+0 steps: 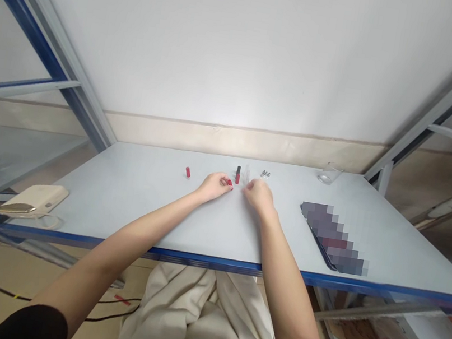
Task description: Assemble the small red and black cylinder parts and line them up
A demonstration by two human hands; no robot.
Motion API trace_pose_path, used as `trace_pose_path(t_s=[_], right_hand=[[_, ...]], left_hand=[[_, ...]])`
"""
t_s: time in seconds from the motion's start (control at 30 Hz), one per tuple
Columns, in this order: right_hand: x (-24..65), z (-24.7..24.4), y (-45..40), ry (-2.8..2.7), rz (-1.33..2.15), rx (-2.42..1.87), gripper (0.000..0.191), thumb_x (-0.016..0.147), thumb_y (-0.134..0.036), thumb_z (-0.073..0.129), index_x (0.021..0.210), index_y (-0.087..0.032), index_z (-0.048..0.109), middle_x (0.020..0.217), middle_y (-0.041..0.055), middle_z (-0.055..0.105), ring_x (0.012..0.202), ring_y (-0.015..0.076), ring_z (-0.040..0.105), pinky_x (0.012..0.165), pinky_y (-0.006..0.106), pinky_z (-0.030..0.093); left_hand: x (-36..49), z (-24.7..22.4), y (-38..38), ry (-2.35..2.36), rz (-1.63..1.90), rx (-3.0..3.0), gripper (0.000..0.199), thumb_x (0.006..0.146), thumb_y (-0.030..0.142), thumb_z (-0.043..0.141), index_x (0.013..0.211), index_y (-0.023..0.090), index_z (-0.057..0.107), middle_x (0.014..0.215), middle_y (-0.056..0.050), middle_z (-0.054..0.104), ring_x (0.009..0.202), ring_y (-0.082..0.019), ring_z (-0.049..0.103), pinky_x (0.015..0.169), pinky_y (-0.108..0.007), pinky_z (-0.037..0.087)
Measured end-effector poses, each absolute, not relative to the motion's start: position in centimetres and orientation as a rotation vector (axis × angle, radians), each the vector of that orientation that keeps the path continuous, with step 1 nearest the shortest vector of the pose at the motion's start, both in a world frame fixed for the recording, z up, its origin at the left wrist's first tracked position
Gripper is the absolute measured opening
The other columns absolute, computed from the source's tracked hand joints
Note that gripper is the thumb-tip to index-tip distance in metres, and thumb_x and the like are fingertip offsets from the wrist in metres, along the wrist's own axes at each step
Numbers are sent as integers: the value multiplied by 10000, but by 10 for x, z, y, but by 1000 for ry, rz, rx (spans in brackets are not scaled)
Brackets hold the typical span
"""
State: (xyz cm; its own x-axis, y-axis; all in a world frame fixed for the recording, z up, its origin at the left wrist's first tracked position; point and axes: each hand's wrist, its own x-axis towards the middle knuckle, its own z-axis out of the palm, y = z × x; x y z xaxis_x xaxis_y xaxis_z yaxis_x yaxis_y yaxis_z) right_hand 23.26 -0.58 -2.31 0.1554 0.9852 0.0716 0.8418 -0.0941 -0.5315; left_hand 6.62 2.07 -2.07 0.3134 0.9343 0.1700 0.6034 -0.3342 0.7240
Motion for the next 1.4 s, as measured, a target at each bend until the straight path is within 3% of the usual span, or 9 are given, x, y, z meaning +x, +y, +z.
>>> trace_pose_path(t_s=[0.67,0.83,0.97,1.1,1.4], right_hand=[[226,-24,-3,-1732,311,-2139,204,781,-330,557,846,-162,652,832,85,664,773,179,593,611,246,351],[227,-21,-7,-1775,280,-2162,244,781,-358,562,886,-153,644,863,99,667,797,191,603,611,248,361],[226,-15,-13,-1814,254,-2231,241,769,-345,577,880,-142,643,873,135,666,785,215,612,596,265,367],[218,-7,-20,-1873,232,-2160,226,793,-354,539,798,-153,641,837,145,661,744,220,608,580,272,357],[194,1,-29,-2047,284,-1685,202,857,-321,440,765,-181,553,730,68,629,638,167,544,585,258,329]], left_hand=[[92,-19,25,1565,590,2156,128,733,276,587,789,172,638,832,-57,663,759,-176,592,674,-259,422],[80,-10,17,1539,597,2318,248,742,350,617,905,165,628,916,-84,653,858,-209,585,755,-286,428],[46,8,9,1496,744,2541,216,820,270,516,991,162,593,984,-93,626,941,-219,549,837,-317,405],[9,17,8,1752,978,2521,269,870,220,404,1086,169,556,1076,-118,573,1012,-236,508,886,-351,378],[-17,-3,19,2006,707,2232,394,883,305,380,1246,187,481,1040,-144,592,904,-262,579,774,-354,424]])
